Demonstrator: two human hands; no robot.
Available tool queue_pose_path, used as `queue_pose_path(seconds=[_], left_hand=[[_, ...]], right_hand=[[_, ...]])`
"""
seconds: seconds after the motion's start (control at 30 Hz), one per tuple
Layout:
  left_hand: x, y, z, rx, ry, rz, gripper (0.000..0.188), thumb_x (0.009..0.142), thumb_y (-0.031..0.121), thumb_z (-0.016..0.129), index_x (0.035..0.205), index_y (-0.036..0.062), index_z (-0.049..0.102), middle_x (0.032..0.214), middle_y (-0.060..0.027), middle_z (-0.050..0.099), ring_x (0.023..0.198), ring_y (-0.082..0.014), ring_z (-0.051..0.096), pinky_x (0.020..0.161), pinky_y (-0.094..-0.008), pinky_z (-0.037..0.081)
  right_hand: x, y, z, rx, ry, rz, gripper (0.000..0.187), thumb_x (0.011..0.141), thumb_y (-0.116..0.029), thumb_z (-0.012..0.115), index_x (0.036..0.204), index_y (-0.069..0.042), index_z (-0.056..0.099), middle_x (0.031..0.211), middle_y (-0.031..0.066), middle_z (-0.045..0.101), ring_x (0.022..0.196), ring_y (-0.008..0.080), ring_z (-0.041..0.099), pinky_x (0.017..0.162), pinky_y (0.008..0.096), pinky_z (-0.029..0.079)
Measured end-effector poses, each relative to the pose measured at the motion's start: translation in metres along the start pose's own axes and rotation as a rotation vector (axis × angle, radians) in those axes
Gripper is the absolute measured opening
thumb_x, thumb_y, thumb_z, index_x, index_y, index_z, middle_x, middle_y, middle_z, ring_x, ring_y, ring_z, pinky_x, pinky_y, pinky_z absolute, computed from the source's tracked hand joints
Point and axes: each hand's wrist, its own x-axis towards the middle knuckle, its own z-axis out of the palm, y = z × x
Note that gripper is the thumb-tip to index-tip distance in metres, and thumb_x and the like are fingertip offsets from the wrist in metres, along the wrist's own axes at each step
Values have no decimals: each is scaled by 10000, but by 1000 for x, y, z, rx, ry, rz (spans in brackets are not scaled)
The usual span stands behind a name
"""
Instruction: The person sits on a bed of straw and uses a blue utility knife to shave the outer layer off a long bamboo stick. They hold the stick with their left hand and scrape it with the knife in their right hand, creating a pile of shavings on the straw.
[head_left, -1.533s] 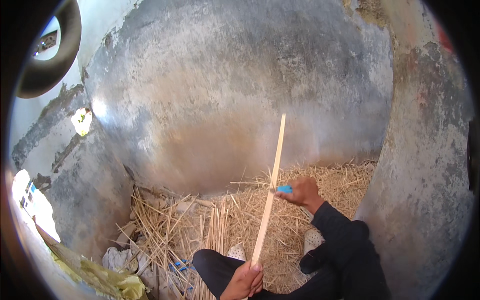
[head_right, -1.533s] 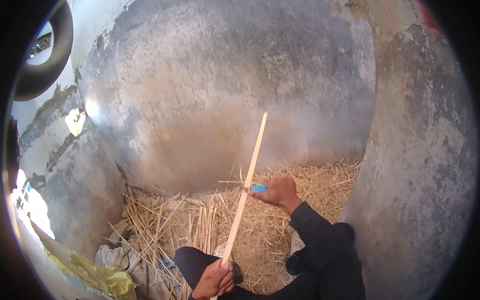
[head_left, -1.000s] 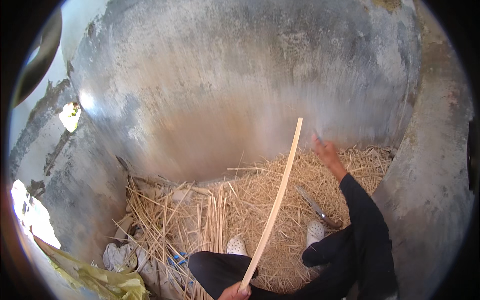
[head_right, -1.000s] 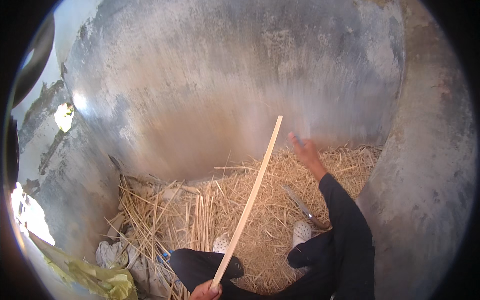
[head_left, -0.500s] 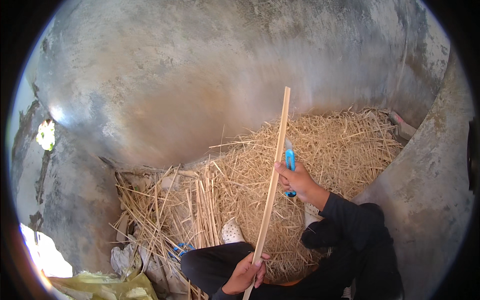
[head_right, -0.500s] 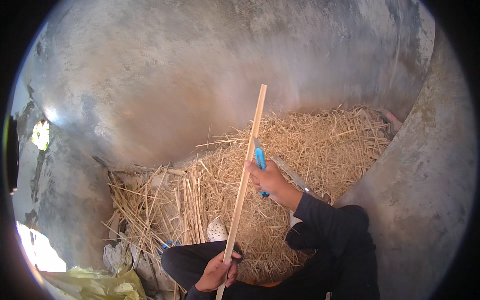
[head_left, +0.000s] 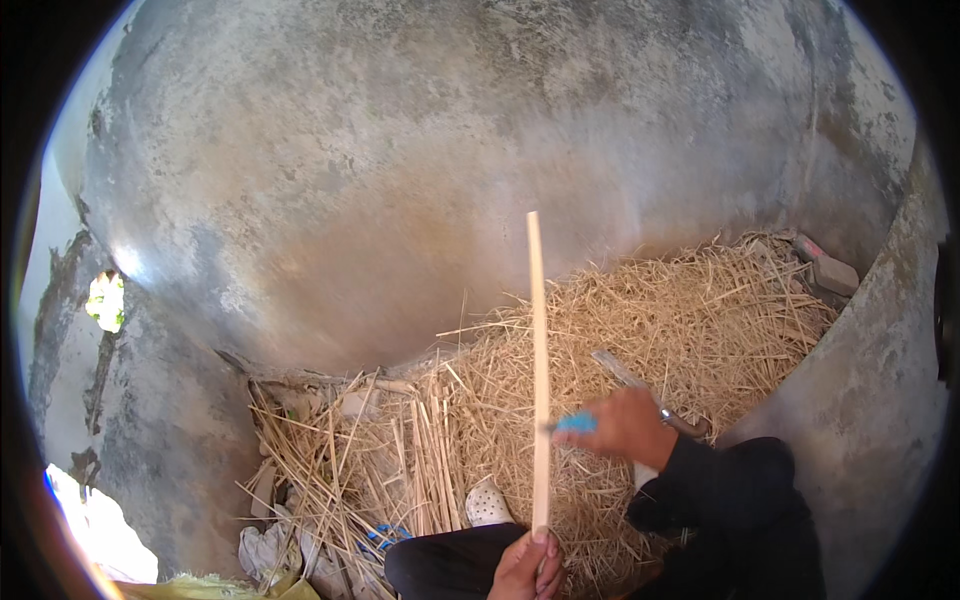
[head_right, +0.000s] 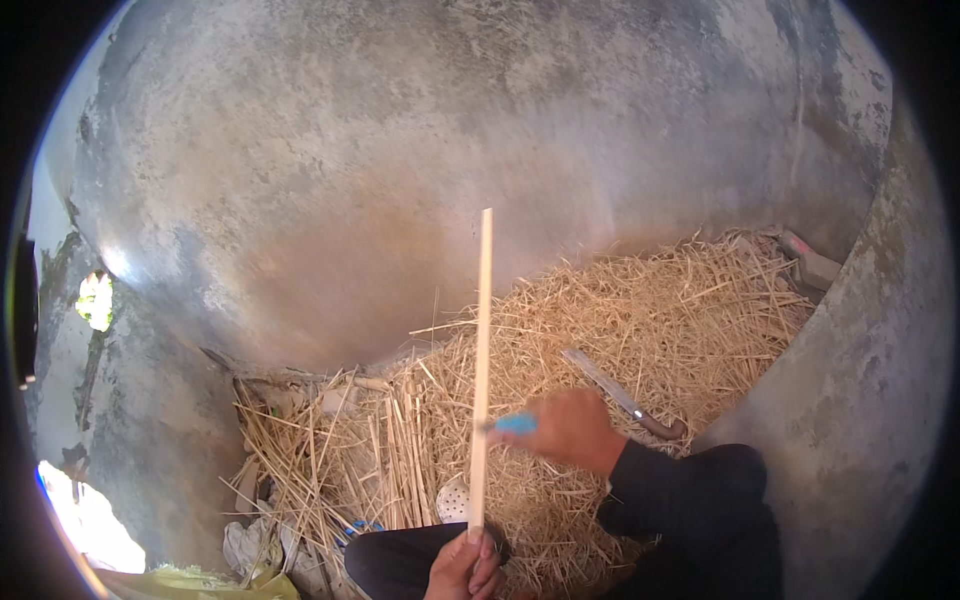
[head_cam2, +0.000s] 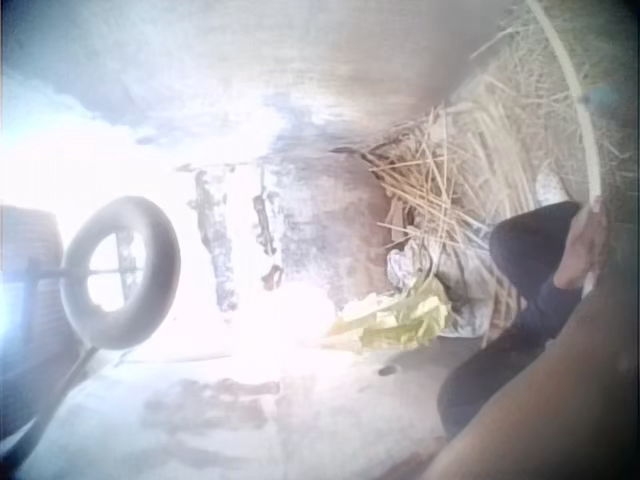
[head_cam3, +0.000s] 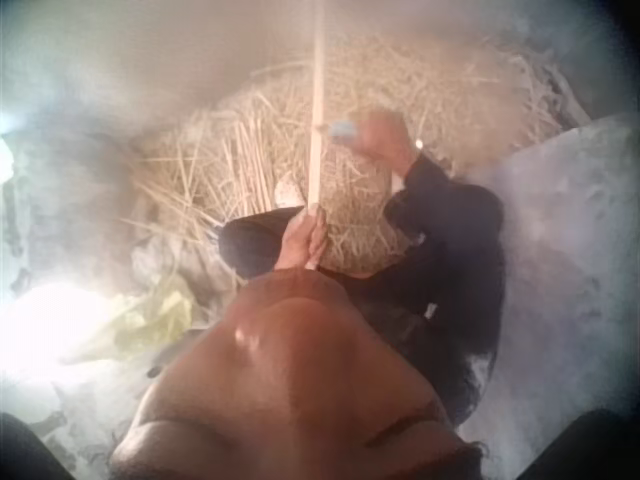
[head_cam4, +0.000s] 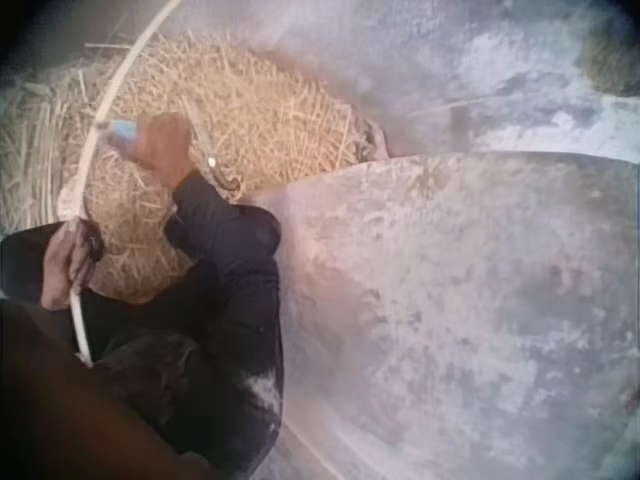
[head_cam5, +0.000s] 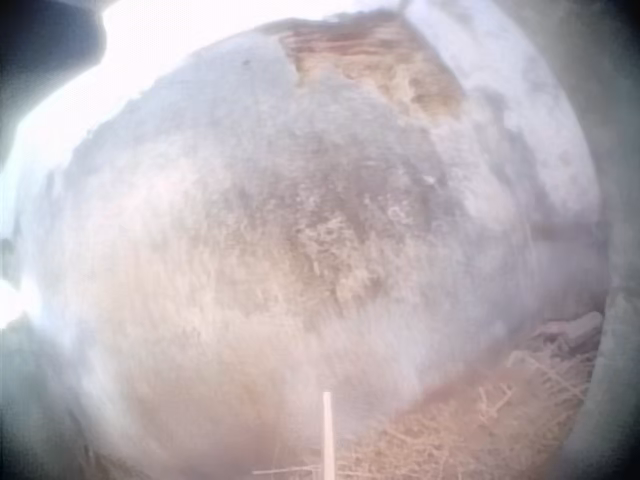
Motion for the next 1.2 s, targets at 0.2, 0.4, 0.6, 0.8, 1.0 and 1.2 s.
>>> queue_pose_path(seconds=[0.2, 0.4, 0.6, 0.8, 1.0, 1.2], left_hand=[[-7, 9, -3, -110, -73, -8, 284, 1011, 315, 334, 851, 97, 420, 476, 13, 319, 313, -111, 305, 361, -241, 265], [-37, 12, -8, -69, -215, -111, 313, 1017, 339, 330, 851, 83, 404, 485, 11, 307, 319, -105, 280, 349, -227, 273], [-62, 14, -19, -155, -218, -76, 280, 1017, 299, 335, 840, 93, 404, 456, 29, 291, 312, -95, 302, 376, -228, 256], [-103, -10, -17, -191, -214, -103, 271, 1018, 283, 350, 842, 87, 414, 477, 27, 332, 347, -91, 354, 413, -218, 303], [-122, -20, -12, -143, -185, 16, 208, 1009, 263, 387, 889, 98, 432, 485, 24, 326, 335, -88, 274, 360, -234, 250], [-139, -19, -13, -118, -154, 77, 206, 1002, 271, 411, 895, 97, 441, 482, 29, 324, 348, -89, 291, 364, -238, 256]], right_hand=[[-21, -25, -3, 64, -107, -113, 737, 735, -808, 447, 556, -114, 619, 426, 76, 499, 398, 231, 547, 401, 370, 407], [11, -2, -4, -3, 27, 35, 717, 738, -799, 462, 574, -126, 646, 437, 63, 507, 399, 226, 538, 399, 360, 402], [-32, -47, 6, -41, 30, -185, 766, 746, -814, 424, 558, -100, 631, 423, 46, 485, 378, 221, 514, 382, 357, 382], [4, -6, -10, 12, 182, -15, 767, 754, -825, 384, 489, -126, 556, 380, 23, 436, 343, 179, 465, 372, 353, 369], [23, 2, -33, -164, 248, -145, 775, 747, -830, 388, 500, -122, 583, 400, 41, 461, 368, 200, 496, 381, 366, 381], [74, 20, -71, -316, 370, -109, 828, 749, -836, 362, 577, -71, 626, 496, 92, 550, 457, 250, 571, 427, 405, 423]])
